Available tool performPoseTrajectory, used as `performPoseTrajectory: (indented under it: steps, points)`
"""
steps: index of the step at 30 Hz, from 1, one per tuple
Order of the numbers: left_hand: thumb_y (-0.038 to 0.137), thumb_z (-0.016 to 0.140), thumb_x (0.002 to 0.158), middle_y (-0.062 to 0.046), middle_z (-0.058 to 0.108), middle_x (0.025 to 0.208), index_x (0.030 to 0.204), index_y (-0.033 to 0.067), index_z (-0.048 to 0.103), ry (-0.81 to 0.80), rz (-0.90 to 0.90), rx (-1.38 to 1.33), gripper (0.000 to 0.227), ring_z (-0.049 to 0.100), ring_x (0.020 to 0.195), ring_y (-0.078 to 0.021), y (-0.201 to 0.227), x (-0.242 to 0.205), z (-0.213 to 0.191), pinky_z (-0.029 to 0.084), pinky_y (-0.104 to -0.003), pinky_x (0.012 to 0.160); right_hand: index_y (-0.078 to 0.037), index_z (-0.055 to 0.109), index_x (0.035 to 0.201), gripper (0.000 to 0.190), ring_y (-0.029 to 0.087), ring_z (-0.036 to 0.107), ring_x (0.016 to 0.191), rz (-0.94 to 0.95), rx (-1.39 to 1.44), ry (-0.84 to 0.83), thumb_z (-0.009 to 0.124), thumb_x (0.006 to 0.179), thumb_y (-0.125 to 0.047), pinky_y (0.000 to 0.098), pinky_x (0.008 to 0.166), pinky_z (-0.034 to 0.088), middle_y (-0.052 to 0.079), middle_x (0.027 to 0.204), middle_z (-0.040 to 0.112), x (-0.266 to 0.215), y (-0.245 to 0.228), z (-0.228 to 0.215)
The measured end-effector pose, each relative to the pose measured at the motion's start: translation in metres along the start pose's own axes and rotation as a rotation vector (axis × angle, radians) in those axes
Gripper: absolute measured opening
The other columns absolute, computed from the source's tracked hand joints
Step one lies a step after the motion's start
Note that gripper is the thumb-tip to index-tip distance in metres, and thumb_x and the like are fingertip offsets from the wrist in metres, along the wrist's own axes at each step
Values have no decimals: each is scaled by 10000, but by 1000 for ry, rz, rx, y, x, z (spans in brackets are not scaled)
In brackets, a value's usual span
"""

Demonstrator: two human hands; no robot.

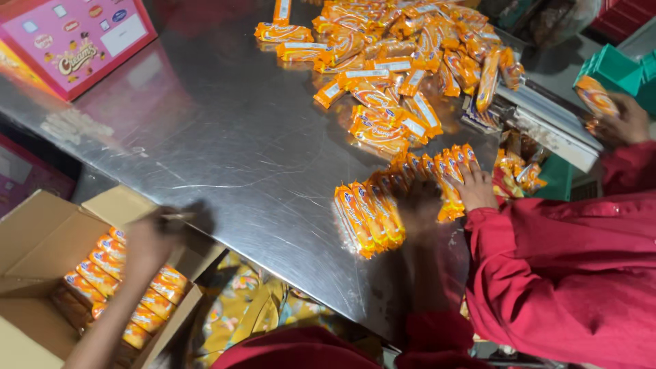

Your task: The person packs orange snack bars into a cardboard box. They pick up bars from a metal table, arrange them in rows, and place them into the box. The person repeats this process, filling the box with snack bars.

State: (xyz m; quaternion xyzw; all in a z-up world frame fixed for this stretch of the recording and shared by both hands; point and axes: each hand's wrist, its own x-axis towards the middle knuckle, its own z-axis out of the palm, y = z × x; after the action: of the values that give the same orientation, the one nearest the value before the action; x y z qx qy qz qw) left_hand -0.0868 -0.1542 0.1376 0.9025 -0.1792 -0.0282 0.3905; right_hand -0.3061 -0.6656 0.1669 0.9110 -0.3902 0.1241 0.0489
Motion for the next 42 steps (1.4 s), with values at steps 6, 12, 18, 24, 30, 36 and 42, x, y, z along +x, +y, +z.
performPoseTrajectory:
  steps: [6,12,18,24,30,36,42]
  points:
    - [559,718,864,-250,731,1058,1489,20,390,-511,-52,-88,888,730,984,-405,136,-19,133,561,-473,847,-4,664,1256,723,396,675,1106,-186,379,-19,693,867,-613,469,946,549,228,1206,684,-38,-44,-3]
    - [703,738,800,-289,728,849,1385,-90,352,-368,-118,-69,1058,728,869,-444,181,-28,99,575,-498,798,41,537,1348,851,459,634,1033,-392,614,-23,825,765,-508,506,834,536,263,1159,625,-63,-90,-18]
    - [614,768,798,-292,710,846,1495,-27,277,135,10,-7,1067,713,778,-478,145,-38,-13,570,-546,687,-61,407,1277,697,424,628,1020,-855,572,471,883,833,-310,517,865,515,227,1163,567,-59,-193,-55]
    - [396,869,856,-262,694,885,1386,-32,295,699,-1,79,891,720,700,-418,37,-84,-116,565,-488,600,-43,371,1450,969,384,697,1090,-867,1142,-17,930,715,-338,460,876,587,213,1264,612,-88,-366,-83]
    - [372,757,917,-214,670,659,1344,-40,276,615,-363,18,763,700,604,-416,-53,-120,-131,547,-514,596,-65,327,1411,960,419,676,1060,-1173,1193,25,886,763,-500,488,889,554,232,1297,583,-142,-476,-28]
    - [370,672,973,-284,648,997,1305,-29,429,513,-428,294,574,651,947,-457,-99,-117,-120,527,-542,809,7,376,1417,938,436,598,1157,-1197,1115,-211,852,784,-496,514,979,493,232,1300,557,-149,-507,22]
    - [279,629,928,-261,499,1436,1603,34,344,169,-361,922,773,466,1285,-446,-120,-107,-99,397,-500,1052,-63,527,1433,796,414,543,1281,-1426,640,-89,847,748,-310,493,1097,409,222,1406,546,-152,-516,27]
